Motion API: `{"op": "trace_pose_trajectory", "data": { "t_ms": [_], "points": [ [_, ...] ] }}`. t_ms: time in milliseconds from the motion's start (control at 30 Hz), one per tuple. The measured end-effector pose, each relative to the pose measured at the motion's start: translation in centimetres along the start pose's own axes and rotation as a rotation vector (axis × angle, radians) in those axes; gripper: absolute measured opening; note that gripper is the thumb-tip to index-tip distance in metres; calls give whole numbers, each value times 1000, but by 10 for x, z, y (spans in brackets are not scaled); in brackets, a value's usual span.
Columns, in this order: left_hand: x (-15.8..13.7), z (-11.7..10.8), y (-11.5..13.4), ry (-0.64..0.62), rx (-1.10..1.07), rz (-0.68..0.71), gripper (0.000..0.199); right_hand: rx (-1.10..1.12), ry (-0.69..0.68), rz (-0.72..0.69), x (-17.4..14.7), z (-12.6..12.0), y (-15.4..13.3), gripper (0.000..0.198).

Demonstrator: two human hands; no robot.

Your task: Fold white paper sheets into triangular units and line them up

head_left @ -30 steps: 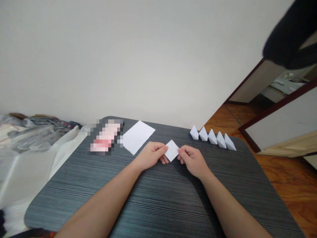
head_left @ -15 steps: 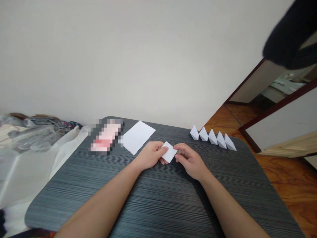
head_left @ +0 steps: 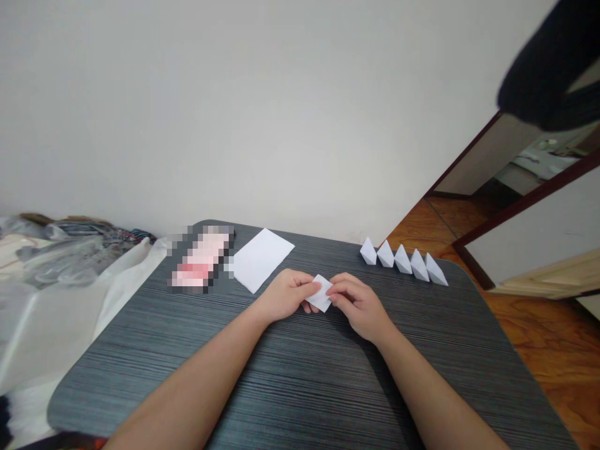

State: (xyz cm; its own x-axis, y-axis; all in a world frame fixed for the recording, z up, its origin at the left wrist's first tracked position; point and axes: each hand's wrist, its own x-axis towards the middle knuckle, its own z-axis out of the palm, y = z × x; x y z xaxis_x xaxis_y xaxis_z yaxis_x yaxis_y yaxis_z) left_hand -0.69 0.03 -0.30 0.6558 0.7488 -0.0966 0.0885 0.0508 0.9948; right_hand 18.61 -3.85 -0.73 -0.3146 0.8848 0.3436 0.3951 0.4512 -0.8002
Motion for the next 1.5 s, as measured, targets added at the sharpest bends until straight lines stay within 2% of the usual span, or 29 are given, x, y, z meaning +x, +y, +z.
{"op": "trace_pose_trajectory", "data": {
  "t_ms": [667, 867, 1067, 1400, 1500],
  "points": [
    [0, 3, 4, -31, 110, -39, 39, -124, 83, 81, 0, 2, -3, 15],
    [-1, 4, 6, -41, 57, -10, 42, -172, 127, 97, 0, 1, -2, 14],
    [-2, 6, 7, -57, 88, -6, 27, -186, 139, 109, -1, 1, -2, 14],
    [-2, 6, 7, -59, 97, -17, 29, -51, 129, 198, -5, 4, 3, 11],
    [-2, 6, 8, -49, 103, -15, 30, 20, 144, 224, -5, 6, 5, 16]
  ]
}}
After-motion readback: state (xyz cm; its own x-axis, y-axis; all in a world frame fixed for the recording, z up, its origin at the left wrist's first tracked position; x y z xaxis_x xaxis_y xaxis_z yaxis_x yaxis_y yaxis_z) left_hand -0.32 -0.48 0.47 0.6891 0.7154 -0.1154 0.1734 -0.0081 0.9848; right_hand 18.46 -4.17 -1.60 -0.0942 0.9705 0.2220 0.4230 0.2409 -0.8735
